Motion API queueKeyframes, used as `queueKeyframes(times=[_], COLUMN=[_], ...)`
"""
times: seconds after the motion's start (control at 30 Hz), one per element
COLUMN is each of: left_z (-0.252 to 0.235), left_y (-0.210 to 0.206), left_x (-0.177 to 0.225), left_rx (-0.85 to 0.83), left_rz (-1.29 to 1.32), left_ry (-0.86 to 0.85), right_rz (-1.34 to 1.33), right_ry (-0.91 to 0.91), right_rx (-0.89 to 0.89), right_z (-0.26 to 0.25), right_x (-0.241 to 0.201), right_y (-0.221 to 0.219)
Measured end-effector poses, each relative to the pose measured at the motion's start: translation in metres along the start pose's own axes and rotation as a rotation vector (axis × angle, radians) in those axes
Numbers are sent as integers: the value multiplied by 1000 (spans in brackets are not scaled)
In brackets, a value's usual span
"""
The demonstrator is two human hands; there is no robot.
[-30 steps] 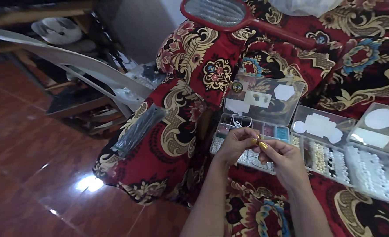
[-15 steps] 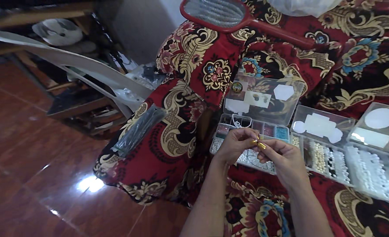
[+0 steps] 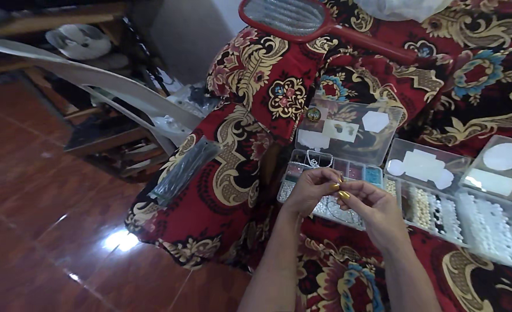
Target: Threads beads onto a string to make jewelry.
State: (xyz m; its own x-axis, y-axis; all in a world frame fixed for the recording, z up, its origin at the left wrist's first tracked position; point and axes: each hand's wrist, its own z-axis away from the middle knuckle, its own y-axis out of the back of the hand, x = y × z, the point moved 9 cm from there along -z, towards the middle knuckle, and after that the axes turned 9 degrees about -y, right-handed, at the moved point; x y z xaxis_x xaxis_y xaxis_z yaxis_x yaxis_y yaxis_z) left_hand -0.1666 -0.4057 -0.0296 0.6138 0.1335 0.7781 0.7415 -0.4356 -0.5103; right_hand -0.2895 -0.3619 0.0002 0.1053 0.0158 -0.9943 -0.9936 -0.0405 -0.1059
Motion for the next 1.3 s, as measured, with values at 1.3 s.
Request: queueKeyframes(times=[1.3], left_z=[-3], left_y=[-6], left_x=[19], left_rx=[1], left_rz=[-294], left_ry=[-166], right_rz=[-160], right_ry=[-164], right_rx=[61], right_z=[-5], right_x=[13], right_y=[10])
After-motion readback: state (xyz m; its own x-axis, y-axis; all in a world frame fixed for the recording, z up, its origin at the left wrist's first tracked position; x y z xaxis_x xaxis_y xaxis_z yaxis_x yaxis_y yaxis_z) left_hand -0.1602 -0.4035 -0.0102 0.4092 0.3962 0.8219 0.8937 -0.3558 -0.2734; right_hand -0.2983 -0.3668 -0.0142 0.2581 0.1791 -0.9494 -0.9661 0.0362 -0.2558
